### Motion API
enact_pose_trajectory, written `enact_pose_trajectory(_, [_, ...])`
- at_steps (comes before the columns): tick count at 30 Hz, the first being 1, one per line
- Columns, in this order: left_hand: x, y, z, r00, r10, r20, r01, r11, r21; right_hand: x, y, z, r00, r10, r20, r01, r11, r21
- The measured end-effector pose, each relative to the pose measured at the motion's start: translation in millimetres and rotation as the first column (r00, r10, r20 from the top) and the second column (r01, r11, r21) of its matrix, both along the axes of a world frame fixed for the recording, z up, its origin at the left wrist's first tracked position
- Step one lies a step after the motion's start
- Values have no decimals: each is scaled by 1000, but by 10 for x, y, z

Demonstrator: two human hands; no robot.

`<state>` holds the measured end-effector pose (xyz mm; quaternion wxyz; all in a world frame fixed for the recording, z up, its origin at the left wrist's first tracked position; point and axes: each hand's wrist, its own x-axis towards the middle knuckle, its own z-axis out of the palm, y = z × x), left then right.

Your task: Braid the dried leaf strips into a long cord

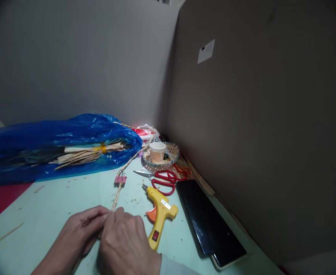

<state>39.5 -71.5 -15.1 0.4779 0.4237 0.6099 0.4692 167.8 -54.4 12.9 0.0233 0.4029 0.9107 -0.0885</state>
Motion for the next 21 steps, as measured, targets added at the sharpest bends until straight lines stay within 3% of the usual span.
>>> enact_pose_trajectory(3, [-18,3,1,999,28,38,-29,1000,4,-16,-32,-80,997,70,-32,-66,993,94])
enact_pose_trajectory(7, [-54,11,-28,994,24,105,-22,1000,-21,58,-56,-106,962,63,-265,-30,991,127])
enact_pose_trajectory(13, [-42,2,-12,969,81,231,-53,991,-122,231,177,75,806,-199,-557,127,978,-165])
enact_pose_trajectory(15, [-44,2,8,958,93,270,-53,987,-152,251,258,70,752,-253,-608,118,960,-254])
enact_pose_trajectory(17, [-59,4,22,957,73,279,-29,987,-157,241,308,22,726,-278,-629,-1,914,-405])
enact_pose_trajectory(19, [-86,12,29,965,14,261,22,990,-136,208,331,-48,704,-326,-631,-156,796,-585])
enact_pose_trajectory(21, [-117,24,37,979,-49,198,75,989,-126,167,341,-117,680,-397,-617,-216,695,-686])
